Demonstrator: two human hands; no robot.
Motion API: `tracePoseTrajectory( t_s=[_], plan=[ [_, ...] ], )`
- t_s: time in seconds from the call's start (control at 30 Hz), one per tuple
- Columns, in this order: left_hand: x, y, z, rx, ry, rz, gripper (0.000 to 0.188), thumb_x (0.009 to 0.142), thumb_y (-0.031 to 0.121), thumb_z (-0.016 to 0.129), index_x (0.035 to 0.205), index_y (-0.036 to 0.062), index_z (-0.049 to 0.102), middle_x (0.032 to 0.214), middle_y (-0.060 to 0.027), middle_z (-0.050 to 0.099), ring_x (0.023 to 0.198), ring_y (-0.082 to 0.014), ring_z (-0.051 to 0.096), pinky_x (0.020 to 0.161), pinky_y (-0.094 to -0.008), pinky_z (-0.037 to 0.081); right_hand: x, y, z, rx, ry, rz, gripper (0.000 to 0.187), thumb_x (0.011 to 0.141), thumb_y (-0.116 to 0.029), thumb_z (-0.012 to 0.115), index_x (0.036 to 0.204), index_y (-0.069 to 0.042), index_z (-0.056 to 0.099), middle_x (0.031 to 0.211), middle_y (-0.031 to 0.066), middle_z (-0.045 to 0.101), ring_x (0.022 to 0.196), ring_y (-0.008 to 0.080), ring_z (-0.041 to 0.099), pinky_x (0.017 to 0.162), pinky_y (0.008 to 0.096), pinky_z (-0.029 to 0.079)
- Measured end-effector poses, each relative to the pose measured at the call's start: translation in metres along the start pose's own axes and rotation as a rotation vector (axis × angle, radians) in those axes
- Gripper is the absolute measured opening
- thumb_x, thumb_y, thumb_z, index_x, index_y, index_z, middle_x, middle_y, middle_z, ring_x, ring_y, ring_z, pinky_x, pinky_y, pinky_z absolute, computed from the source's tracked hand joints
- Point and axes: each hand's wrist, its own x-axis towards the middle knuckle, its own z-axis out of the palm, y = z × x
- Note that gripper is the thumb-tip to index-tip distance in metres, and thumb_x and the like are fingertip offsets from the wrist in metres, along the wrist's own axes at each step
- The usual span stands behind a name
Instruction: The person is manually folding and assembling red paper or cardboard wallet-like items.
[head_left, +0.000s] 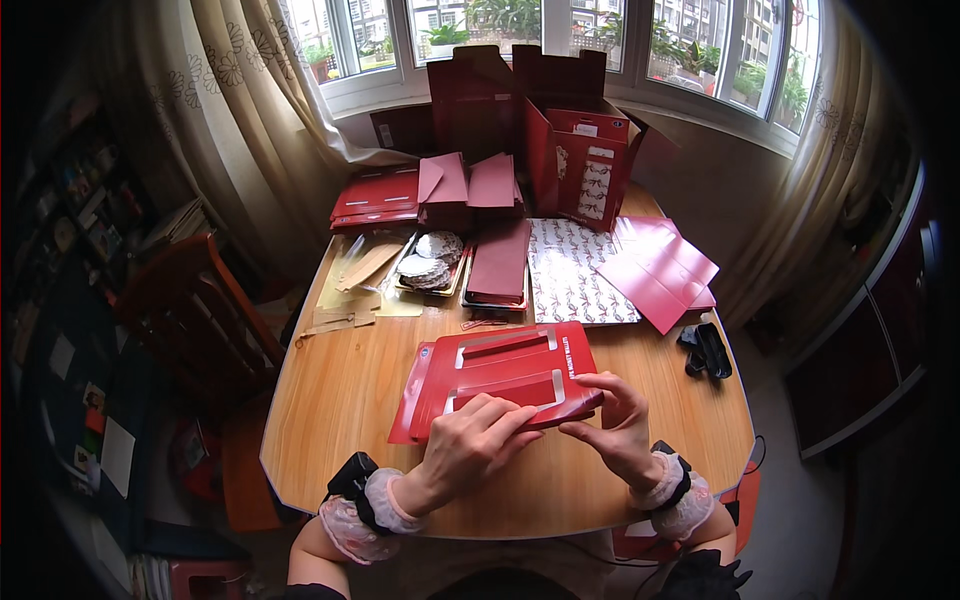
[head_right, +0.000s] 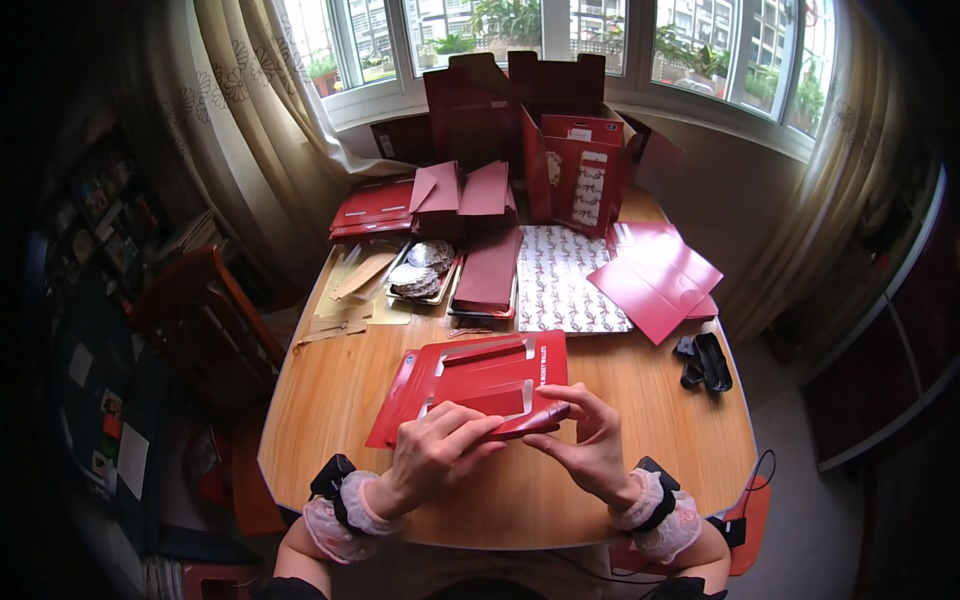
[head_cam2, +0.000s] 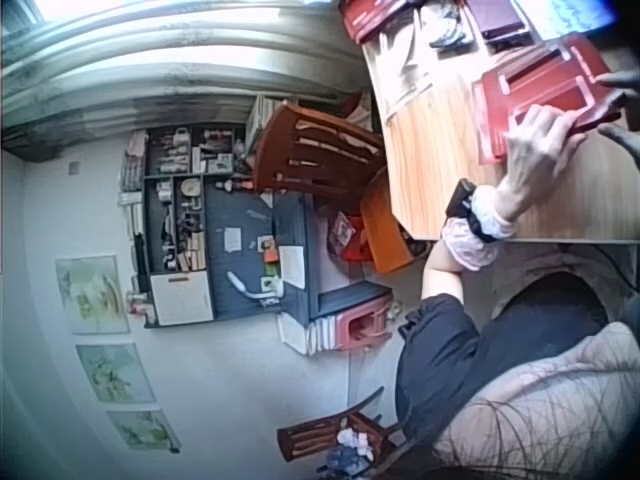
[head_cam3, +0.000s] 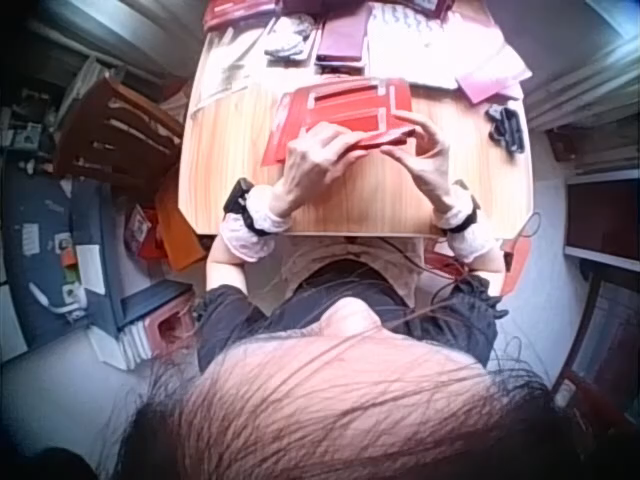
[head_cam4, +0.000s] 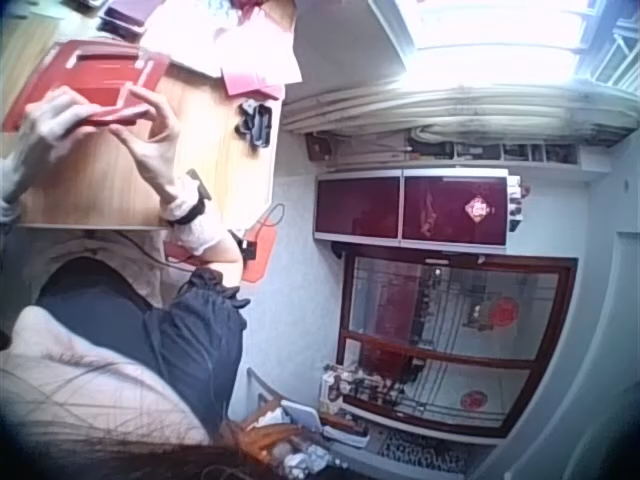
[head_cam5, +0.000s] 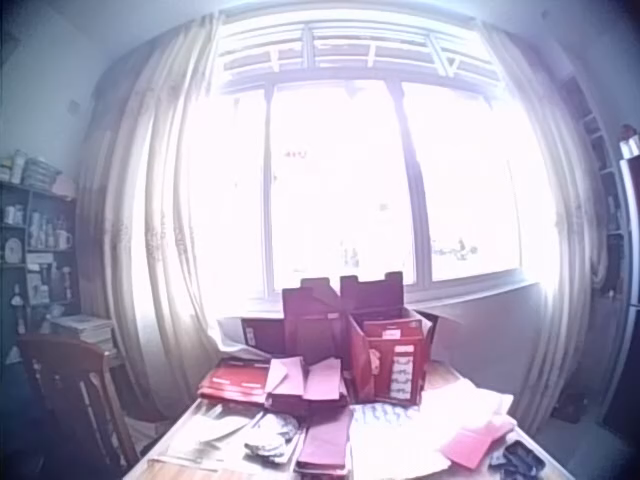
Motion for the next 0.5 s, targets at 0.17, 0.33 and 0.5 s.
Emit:
tracePoseTrajectory(
  t_s=[0.17,0.33,0.5],
  plan=[
    [0.001,0.001,-0.003,-0.015,0.008,-0.009,0.028,0.084,0.021,0.083,0.108,0.0101,0.077,0.089,-0.003,0.073,0.078,-0.0204,0.07,0.062,-0.0339,0.056,-0.002,0.005,0.003,0.001,0.052,-0.021,0.056,0.077,0.01,0.086,0.129,0.0,0.067,0.112,0.0067,0.064,0.1,0.0155,0.068,0.087,0.029,0.057],
    [0.001,0.003,-0.007,0.005,-0.005,-0.019,0.026,0.083,0.019,0.083,0.107,0.0094,0.078,0.087,-0.0031,0.073,0.077,-0.0206,0.069,0.062,-0.0346,0.056,-0.005,0.004,0.008,-0.056,0.119,-0.079,0.054,0.076,0.01,0.086,0.126,-0.001,0.068,0.108,0.0061,0.065,0.099,0.0155,0.065,0.087,0.0294,0.056],
    [0.001,-0.005,-0.009,0.101,0.042,0.035,0.028,0.083,0.017,0.083,0.109,0.0082,0.077,0.086,-0.0018,0.072,0.075,-0.0193,0.069,0.06,-0.034,0.056,0.0,-0.006,-0.008,-0.486,0.238,-0.336,0.048,0.073,-0.003,0.091,0.118,-0.008,0.074,0.104,0.0042,0.065,0.094,0.0204,0.054,0.086,0.0362,0.044]
  ],
)
